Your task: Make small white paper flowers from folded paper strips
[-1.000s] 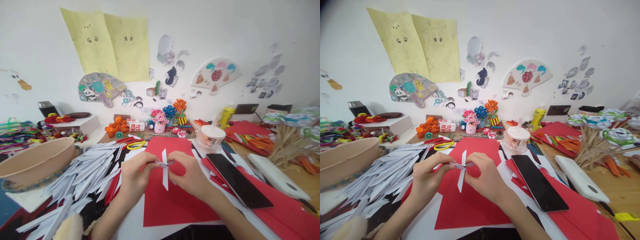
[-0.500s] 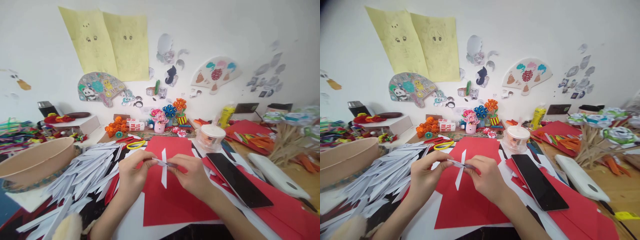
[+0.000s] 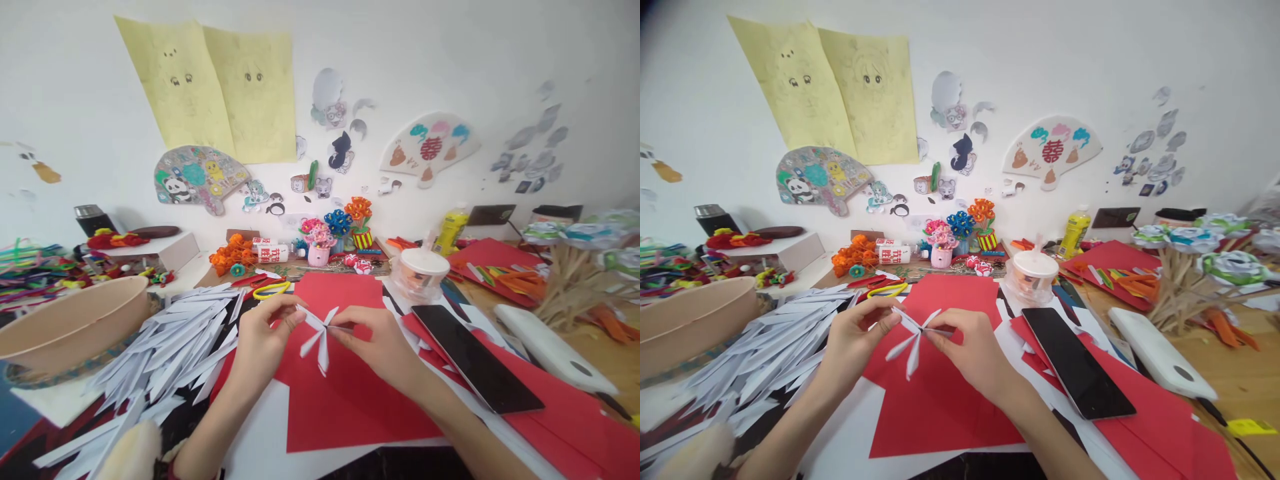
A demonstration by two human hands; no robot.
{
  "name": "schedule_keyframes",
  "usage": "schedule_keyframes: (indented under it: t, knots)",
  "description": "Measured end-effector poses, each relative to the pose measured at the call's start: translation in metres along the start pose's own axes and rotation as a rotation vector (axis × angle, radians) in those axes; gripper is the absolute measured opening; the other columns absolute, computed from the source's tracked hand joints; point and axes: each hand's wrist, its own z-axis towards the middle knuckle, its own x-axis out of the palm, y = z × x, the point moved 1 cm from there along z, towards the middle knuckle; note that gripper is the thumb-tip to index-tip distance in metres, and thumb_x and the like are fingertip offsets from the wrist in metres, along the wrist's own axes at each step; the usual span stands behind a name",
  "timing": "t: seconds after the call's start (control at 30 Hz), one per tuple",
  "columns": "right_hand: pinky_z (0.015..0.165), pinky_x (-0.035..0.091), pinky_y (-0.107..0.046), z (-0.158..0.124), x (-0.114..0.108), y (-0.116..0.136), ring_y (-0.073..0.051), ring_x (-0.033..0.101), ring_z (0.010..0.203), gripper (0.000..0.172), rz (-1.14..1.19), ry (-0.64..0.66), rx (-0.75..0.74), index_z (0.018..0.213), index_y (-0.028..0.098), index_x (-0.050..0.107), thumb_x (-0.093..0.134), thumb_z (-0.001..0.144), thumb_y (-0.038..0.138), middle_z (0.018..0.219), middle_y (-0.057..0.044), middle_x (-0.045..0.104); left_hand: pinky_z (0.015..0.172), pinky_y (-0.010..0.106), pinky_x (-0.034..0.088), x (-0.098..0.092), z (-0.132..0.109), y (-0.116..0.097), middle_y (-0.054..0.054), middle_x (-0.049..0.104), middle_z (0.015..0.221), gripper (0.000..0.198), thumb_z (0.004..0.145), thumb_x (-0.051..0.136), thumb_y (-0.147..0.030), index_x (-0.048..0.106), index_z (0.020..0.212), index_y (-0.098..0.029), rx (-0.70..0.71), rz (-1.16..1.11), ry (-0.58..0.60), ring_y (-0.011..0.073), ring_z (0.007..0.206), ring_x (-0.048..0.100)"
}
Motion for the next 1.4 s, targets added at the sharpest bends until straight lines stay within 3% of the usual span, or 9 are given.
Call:
schedule_keyframes:
  t: [0.1, 0.17, 0.27, 0.47, 0.87, 1.0, 1.13, 1.27, 1.4]
  knots:
    - [0.065, 0.047, -0.023, -0.001, 0.001, 0.002, -0.013, 0.061, 0.068, 0.013, -0.155, -0.162, -0.139, 0.081, 0.018, 0.067, 0.056, 0.087, 0.016, 0.076, -0.001, 0.067, 0.064, 0.026, 0.047, -0.001, -0.004, -0.004, 0.004, 0.067, 0.093, 0.021, 0.085, 0.056, -0.034, 0.061, 0.099, -0.019, 0.105, 0.312, -0.127, 0.0142, 0.070, 0.060]
    - [0.063, 0.046, -0.023, -0.002, 0.002, 0.000, -0.013, 0.059, 0.067, 0.013, -0.250, -0.256, -0.229, 0.081, 0.017, 0.065, 0.055, 0.088, 0.013, 0.075, -0.002, 0.065, 0.065, 0.026, 0.044, 0.000, -0.010, -0.010, 0.002, 0.066, 0.082, 0.014, 0.088, 0.054, -0.030, 0.062, 0.089, -0.019, 0.294, 0.514, -0.221, 0.0140, 0.068, 0.058]
    - [0.063, 0.044, -0.024, -0.004, 0.005, -0.004, -0.014, 0.058, 0.067, 0.014, -0.363, -0.345, -0.342, 0.082, 0.017, 0.063, 0.052, 0.088, 0.010, 0.075, -0.004, 0.064, 0.065, 0.028, 0.040, 0.009, -0.020, -0.020, 0.002, 0.063, 0.072, 0.008, 0.085, 0.059, -0.025, 0.062, 0.081, -0.018, 0.566, 0.690, -0.206, 0.0156, 0.068, 0.056]
    - [0.062, 0.042, -0.026, -0.007, 0.009, -0.006, -0.014, 0.054, 0.064, 0.011, -0.466, -0.423, -0.425, 0.082, 0.017, 0.060, 0.054, 0.087, 0.008, 0.071, -0.004, 0.061, 0.064, 0.031, 0.039, 0.022, -0.025, -0.028, 0.006, 0.064, 0.079, 0.003, 0.082, 0.062, -0.018, 0.061, 0.082, -0.015, 0.720, 0.871, -0.294, 0.0188, 0.069, 0.053]
    - [0.061, 0.044, -0.025, -0.009, 0.020, -0.006, -0.015, 0.059, 0.066, 0.012, -0.475, -0.386, -0.393, 0.084, 0.016, 0.061, 0.051, 0.091, 0.012, 0.073, -0.004, 0.063, 0.057, 0.026, 0.037, 0.039, -0.030, -0.014, 0.000, 0.058, 0.066, 0.022, 0.091, 0.044, -0.015, 0.057, 0.073, -0.017, 0.364, 0.696, -0.105, 0.0145, 0.063, 0.052]
    - [0.058, 0.043, -0.025, -0.010, 0.024, -0.006, -0.014, 0.058, 0.060, 0.020, -0.522, -0.363, -0.392, 0.081, 0.015, 0.062, 0.046, 0.092, 0.009, 0.069, -0.004, 0.061, 0.053, 0.026, 0.034, 0.043, -0.028, -0.011, -0.001, 0.057, 0.060, 0.022, 0.088, 0.046, -0.015, 0.056, 0.069, -0.018, 0.293, 0.667, -0.103, 0.0139, 0.058, 0.051]
    - [0.051, 0.040, -0.027, -0.012, 0.026, -0.002, -0.014, 0.053, 0.054, 0.024, -0.651, -0.413, -0.538, 0.080, 0.014, 0.062, 0.043, 0.091, 0.005, 0.061, -0.004, 0.058, 0.054, 0.025, 0.035, 0.046, -0.029, -0.013, -0.001, 0.058, 0.059, 0.022, 0.087, 0.048, -0.017, 0.058, 0.067, -0.017, 0.260, 0.580, -0.149, 0.0129, 0.057, 0.052]
    - [0.048, 0.039, -0.028, -0.014, 0.030, -0.002, -0.015, 0.051, 0.053, 0.022, -0.798, -0.462, -0.638, 0.089, 0.013, 0.064, 0.044, 0.090, 0.004, 0.059, -0.004, 0.057, 0.055, 0.023, 0.038, 0.044, -0.029, -0.015, 0.000, 0.059, 0.057, 0.025, 0.087, 0.048, -0.019, 0.062, 0.065, -0.017, 0.239, 0.432, -0.179, 0.0121, 0.053, 0.051]
    - [0.051, 0.042, -0.029, -0.015, 0.035, -0.005, -0.017, 0.055, 0.058, 0.025, -0.825, -0.434, -0.588, 0.109, 0.007, 0.060, 0.044, 0.090, 0.003, 0.065, -0.007, 0.058, 0.058, 0.024, 0.042, 0.039, -0.026, -0.016, 0.001, 0.067, 0.064, 0.021, 0.086, 0.051, -0.024, 0.067, 0.074, -0.018, 0.058, 0.247, -0.129, 0.0132, 0.055, 0.057]
